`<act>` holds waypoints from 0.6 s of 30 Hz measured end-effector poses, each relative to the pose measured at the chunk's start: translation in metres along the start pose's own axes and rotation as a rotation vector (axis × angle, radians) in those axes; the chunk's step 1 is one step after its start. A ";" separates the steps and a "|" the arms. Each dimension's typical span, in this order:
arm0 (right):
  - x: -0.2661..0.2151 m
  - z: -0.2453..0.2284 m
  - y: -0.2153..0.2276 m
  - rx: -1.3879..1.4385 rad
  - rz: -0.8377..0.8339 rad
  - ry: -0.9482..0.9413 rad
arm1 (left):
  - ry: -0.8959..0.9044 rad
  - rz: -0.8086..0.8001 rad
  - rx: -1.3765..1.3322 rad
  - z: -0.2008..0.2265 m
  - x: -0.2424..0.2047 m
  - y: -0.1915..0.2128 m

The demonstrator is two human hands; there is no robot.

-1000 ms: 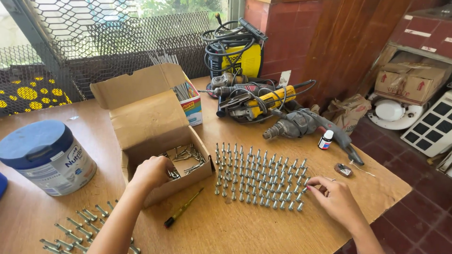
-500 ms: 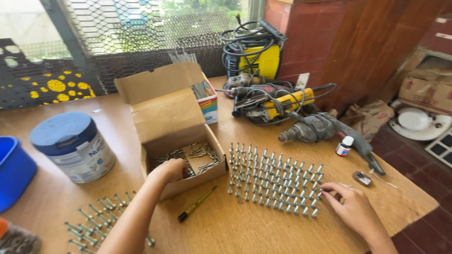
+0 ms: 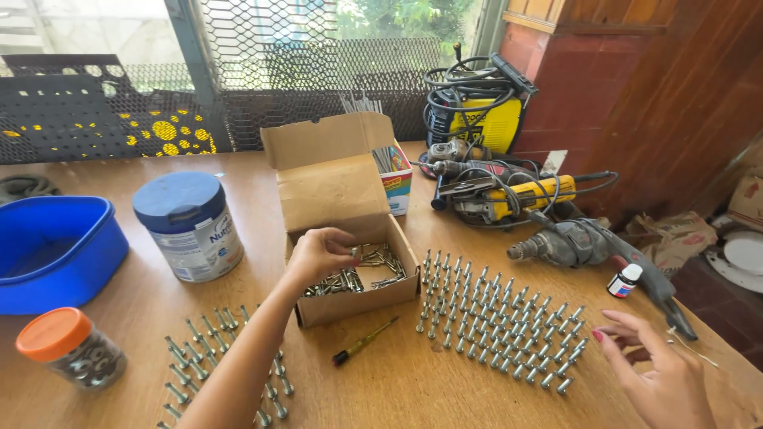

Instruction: Manually screwing nuts onto bolts at a workshop table.

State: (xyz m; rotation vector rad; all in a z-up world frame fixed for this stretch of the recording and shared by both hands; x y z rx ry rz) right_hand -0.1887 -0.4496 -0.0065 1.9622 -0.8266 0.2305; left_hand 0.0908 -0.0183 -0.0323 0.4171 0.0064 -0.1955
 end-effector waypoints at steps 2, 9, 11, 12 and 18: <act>0.000 -0.034 -0.005 0.102 -0.035 0.035 | -0.057 -0.061 -0.277 0.010 -0.014 -0.006; 0.001 -0.154 -0.076 0.502 -0.323 0.217 | -0.183 -0.228 -0.779 0.066 -0.095 -0.017; 0.003 -0.195 -0.083 0.542 -0.437 0.134 | -0.227 -0.219 -0.826 0.066 -0.102 -0.021; 0.001 -0.214 -0.090 0.580 -0.554 0.039 | -0.262 -0.215 -0.870 0.066 -0.106 -0.022; 0.005 -0.257 -0.116 0.676 -0.729 0.110 | -0.382 -0.130 -0.802 0.078 -0.130 -0.005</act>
Point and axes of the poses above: each hand's wrist, its own x-axis towards the middle knuckle, its own y-axis out of the back of the hand, z = x × y, the point moved 5 cm from there along x, towards the middle knuckle, and after that the axes turned 1 degree about -x, right-handed, at the moved point
